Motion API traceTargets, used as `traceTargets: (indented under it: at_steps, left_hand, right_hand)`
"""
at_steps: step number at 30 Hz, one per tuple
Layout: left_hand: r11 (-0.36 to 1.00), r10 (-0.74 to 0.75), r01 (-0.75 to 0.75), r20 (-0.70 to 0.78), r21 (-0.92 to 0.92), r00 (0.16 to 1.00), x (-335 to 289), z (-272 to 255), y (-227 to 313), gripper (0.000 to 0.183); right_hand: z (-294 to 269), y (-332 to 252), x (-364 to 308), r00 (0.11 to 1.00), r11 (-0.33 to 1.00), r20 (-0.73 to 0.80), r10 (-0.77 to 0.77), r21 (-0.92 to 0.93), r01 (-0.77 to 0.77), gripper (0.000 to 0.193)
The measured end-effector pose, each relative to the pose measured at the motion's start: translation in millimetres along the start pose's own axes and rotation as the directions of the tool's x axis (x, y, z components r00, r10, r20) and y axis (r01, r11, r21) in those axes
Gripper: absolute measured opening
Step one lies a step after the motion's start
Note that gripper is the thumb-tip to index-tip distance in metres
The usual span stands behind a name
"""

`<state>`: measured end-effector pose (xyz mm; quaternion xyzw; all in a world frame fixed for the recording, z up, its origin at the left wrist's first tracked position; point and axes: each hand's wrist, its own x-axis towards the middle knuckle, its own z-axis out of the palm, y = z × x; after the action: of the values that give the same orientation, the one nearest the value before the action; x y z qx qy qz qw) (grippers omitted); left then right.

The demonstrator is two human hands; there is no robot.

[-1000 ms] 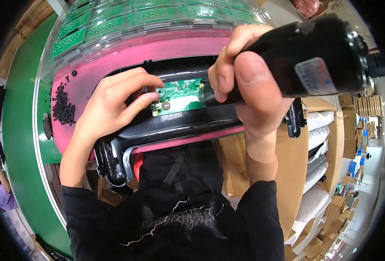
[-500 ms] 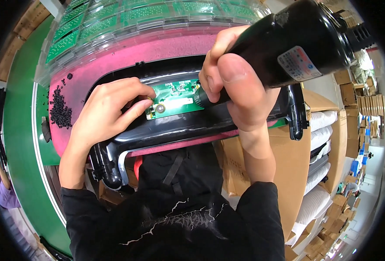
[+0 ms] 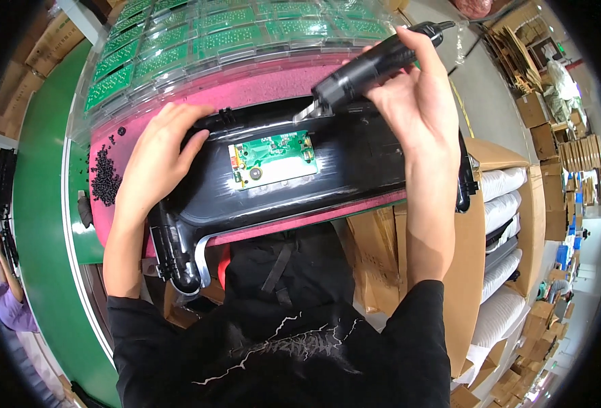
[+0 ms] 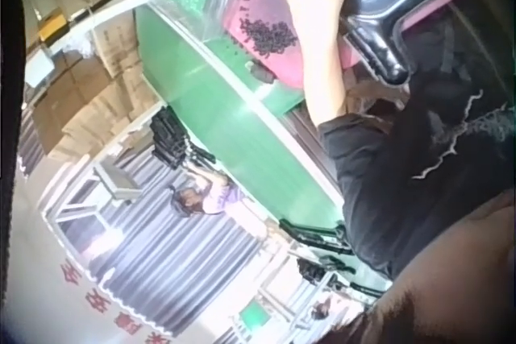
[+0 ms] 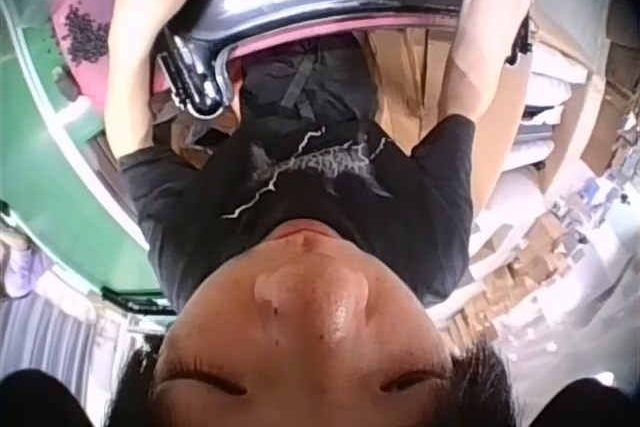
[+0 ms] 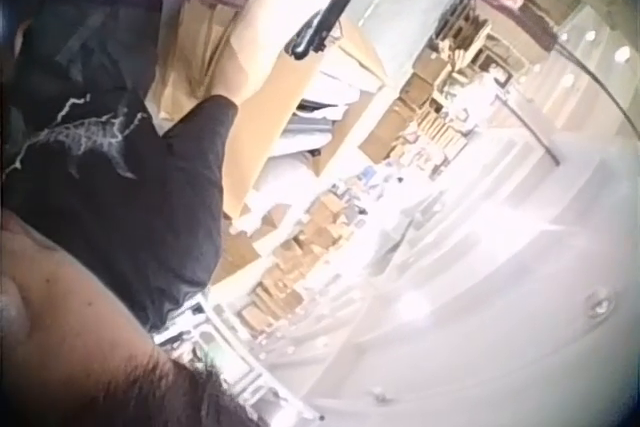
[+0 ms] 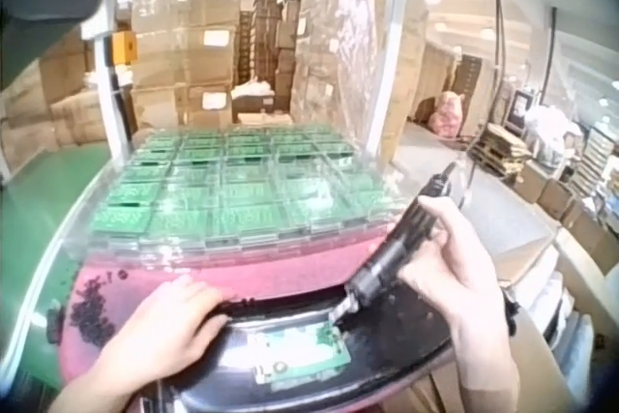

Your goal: Insert a circuit board into a plastic housing, fasten it with an electric screwdriver, and place the completed unit into a box.

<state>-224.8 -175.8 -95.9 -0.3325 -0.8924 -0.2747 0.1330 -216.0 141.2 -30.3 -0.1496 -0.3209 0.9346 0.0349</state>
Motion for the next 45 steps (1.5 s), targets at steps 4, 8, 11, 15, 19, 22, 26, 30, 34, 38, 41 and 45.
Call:
traceTargets:
  at_steps: [4, 8, 11, 15, 19, 22, 26, 30, 34, 38, 41, 45]
  left_hand:
    - [0.996, -0.081, 0.084, 0.166, -0.017, 0.983, 3, -5, -3, 0.022]
    - [0.997, -0.06, 0.068, 0.229, -0.03, 0.972, -5, -7, 0, 0.023]
    - [0.997, -0.067, 0.051, 0.267, 0.065, 0.961, -5, -26, 16, 0.022]
    - [0.996, 0.021, -0.024, 0.037, 0.083, 0.999, -23, -50, 48, 0.012]
    - [0.977, -0.048, 0.089, -0.209, 0.192, 0.977, -82, -103, 54, 0.037]
    - [0.839, -0.104, 0.394, -0.601, 0.375, 0.793, -147, -119, 25, 0.026]
    - [0.631, -0.774, 0.377, -0.589, -0.679, 0.234, -204, -135, 1, 0.033]
    - [0.38, -0.925, 0.113, -0.373, -0.918, 0.076, -229, -153, 11, 0.049]
    - [0.247, -0.95, 0.047, -0.232, -0.968, 0.211, -238, -170, -17, 0.025]
    - [0.209, -0.96, 0.002, -0.205, -0.978, 0.19, -284, -175, -100, 0.024]
    - [0.148, -0.954, -0.02, -0.148, -0.989, 0.261, -332, -192, -157, 0.024]
    - [0.397, -0.918, -0.112, -0.394, -0.911, -0.052, -319, -184, -192, 0.034]
  right_hand:
    - [-5, -5, -25, 0.99, 0.986, 0.019, -0.137, -0.096, 0.138, 0.028]
    - [-49, -46, -50, 0.903, 0.752, 0.146, -0.403, -0.51, 0.418, 0.045]
    - [-112, -108, -56, 0.709, 0.375, 0.108, -0.697, -0.788, 0.489, 0.047]
    - [-282, -238, -89, 0.507, -0.411, 0.344, -0.79, -0.911, -0.022, 0.055]
    - [-420, -265, -144, 0.521, -0.588, 0.275, -0.808, -0.442, -0.678, 0.067]
    - [-500, -253, -167, 0.409, -0.314, -0.168, -0.897, -0.409, -0.857, 0.069]
    - [-545, -239, -177, 0.369, -0.163, -0.323, -0.872, -0.518, -0.84, 0.063]
    - [-578, -219, -180, 0.332, 0.022, -0.477, -0.814, -0.596, -0.803, 0.057]
    - [-594, -205, -197, 0.295, 0.211, -0.604, -0.74, -0.626, -0.751, 0.051]
    - [-596, -190, -204, 0.281, 0.387, -0.714, -0.642, -0.618, -0.684, 0.046]
    - [-593, -195, -193, 0.306, 0.498, -0.765, -0.567, -0.614, -0.612, 0.042]
    - [-607, -207, -190, 0.329, 0.626, -0.827, -0.456, -0.561, -0.542, 0.037]
